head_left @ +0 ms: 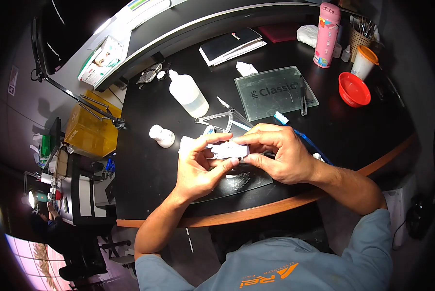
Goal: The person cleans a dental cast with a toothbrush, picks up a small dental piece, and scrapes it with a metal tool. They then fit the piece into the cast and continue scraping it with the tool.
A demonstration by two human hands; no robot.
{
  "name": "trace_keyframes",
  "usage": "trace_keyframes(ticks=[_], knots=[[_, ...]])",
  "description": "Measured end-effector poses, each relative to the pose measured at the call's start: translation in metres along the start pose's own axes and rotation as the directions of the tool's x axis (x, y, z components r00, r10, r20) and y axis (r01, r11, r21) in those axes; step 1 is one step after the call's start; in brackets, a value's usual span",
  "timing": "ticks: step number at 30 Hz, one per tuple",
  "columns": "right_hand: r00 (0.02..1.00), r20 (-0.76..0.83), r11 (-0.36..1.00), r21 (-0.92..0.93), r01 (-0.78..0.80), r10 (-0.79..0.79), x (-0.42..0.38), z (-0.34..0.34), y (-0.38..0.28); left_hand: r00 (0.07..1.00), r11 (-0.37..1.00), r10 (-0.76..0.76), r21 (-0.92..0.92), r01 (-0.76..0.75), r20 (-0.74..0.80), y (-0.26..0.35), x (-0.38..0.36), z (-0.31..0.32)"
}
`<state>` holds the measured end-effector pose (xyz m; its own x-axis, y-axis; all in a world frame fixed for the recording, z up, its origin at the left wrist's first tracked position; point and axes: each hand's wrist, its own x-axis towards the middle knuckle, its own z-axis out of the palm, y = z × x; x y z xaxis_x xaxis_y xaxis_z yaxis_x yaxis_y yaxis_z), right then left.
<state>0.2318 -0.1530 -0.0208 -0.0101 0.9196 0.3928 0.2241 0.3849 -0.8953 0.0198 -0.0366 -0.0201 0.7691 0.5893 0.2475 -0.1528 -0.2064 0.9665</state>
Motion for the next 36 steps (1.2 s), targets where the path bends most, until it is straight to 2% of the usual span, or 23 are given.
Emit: trace_keyframes(ticks=[3, 6, 10, 13, 19, 27, 36], knots=[[0.995, -0.095, 0.998, 0.057, 0.026, -0.021, 0.0007, 0.0062, 0.0001, 0.999, 0.996, 0.038, 0.077, -0.038, 0.001, 0.0018, 0.0006, -0.0009], [0.994, -0.1, 0.997, 0.069, -0.041, 0.048, -0.0013, 0.0063, -0.0009, 0.997, 0.987, 0.079, 0.141, -0.079, 0.004, 0.001, 0.0014, -0.0017], [0.993, -0.113, 0.995, 0.097, -0.026, 0.037, -0.0018, 0.0074, 0.0015, 0.994, 0.971, 0.106, 0.215, -0.104, 0.004, 0.0008, 0.001, -0.0028], [0.993, -0.107, 0.994, 0.101, -0.044, 0.055, -0.0023, 0.0068, -0.0002, 0.981, 0.925, 0.189, 0.33, -0.191, 0.037, 0.0018, 0.0018, -0.0044], [0.992, -0.123, 0.995, 0.095, -0.014, 0.025, -0.0011, 0.0085, 0.0006, 0.952, 0.874, 0.3, 0.384, -0.298, 0.058, -0.0032, 0.0041, -0.0067], [0.998, -0.055, 0.999, 0.02, -0.029, 0.03, -0.0026, 0.003, -0.0031, 0.946, 0.848, 0.318, 0.426, -0.316, 0.069, 0.0023, 0.0049, -0.0064], [0.995, -0.099, 1.0, 0.01, 0.002, -0.001, -0.0009, 0.0049, -0.0058, 0.934, 0.836, 0.347, 0.424, -0.348, 0.081, 0.0011, 0.0054, -0.0076]])
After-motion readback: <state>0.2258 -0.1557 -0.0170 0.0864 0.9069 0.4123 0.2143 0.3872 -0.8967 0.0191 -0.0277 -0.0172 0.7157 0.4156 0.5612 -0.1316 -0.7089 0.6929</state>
